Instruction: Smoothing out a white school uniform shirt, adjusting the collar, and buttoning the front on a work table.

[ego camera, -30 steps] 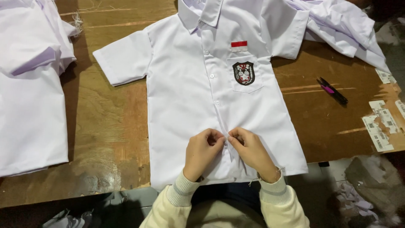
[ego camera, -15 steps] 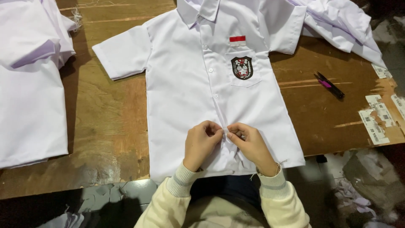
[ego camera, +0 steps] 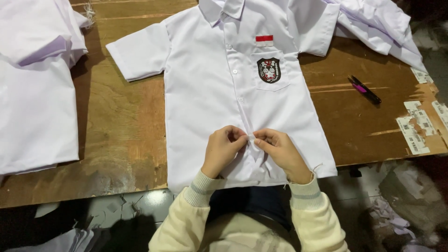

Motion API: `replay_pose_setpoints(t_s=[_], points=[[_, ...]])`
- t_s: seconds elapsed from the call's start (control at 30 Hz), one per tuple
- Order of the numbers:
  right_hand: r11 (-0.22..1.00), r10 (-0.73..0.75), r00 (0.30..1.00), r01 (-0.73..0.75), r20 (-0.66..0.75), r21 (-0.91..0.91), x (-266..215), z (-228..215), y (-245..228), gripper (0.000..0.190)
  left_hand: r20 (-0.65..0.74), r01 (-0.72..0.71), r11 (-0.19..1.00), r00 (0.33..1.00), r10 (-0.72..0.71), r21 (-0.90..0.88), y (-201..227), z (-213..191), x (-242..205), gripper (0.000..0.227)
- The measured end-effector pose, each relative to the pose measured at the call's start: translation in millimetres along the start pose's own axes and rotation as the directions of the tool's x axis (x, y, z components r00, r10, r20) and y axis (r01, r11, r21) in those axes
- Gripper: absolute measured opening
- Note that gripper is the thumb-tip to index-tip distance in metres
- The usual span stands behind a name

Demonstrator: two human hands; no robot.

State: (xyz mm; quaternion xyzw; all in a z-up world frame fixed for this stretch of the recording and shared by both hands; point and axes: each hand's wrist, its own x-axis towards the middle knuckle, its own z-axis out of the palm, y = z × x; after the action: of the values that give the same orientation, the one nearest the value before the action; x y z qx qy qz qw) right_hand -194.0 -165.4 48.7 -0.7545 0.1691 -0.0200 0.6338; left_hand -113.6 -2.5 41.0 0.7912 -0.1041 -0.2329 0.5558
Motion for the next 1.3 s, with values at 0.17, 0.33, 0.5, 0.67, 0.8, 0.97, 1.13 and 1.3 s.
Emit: replay_pose_setpoints(t_s=[0.17,0.33,0.5,0.67,0.8,0.97,1.13,1.3], points=[[0.999,-0.015,1.000,0.015,0.018,0.037,-2.0,-0.1,-4.1,0.025,0.009,-0.014,1.000,1.000,0.014,-0.023,2.6,-2.8,-1.5,0.017],[1.000,-0.012,0.999,0.011,0.029,0.025,-2.0,0.9,-3.6,0.026,0.013,-0.017,1.000,1.000,0.017,-0.014,-3.4,-1.7,2.4,0.019],[0.999,0.026,0.998,-0.028,0.053,0.027,-1.0,-0.1,-4.6,0.025,0.032,-0.031,0.999,0.999,0.032,-0.010,-5.6,-2.9,3.9,0.020],[0.998,0.051,0.997,-0.052,0.050,0.022,17.4,-2.3,21.0,0.022,0.028,-0.065,0.998,0.998,0.065,-0.009,-2.0,-4.4,0.4,0.021],[0.997,0.047,0.999,-0.046,0.016,-0.059,26.1,2.2,27.1,0.017,0.016,-0.090,0.996,0.996,0.090,0.000,-5.6,-3.6,1.1,0.019],[0.971,-0.013,0.999,0.000,-0.052,-0.240,24.5,8.4,30.9,0.016,0.004,-0.082,0.997,0.997,0.082,0.011,-3.7,-1.2,-2.9,0.023],[0.887,-0.059,0.989,-0.011,-0.137,-0.462,24.4,12.3,37.8,0.009,-0.060,-0.106,0.992,0.992,0.110,0.068,1.4,1.9,-10.7,0.032],[0.936,-0.067,0.992,0.025,-0.108,-0.351,17.4,11.8,26.9,0.011,-0.081,-0.105,0.993,0.991,0.110,0.063,-5.1,4.8,-6.0,0.026]])
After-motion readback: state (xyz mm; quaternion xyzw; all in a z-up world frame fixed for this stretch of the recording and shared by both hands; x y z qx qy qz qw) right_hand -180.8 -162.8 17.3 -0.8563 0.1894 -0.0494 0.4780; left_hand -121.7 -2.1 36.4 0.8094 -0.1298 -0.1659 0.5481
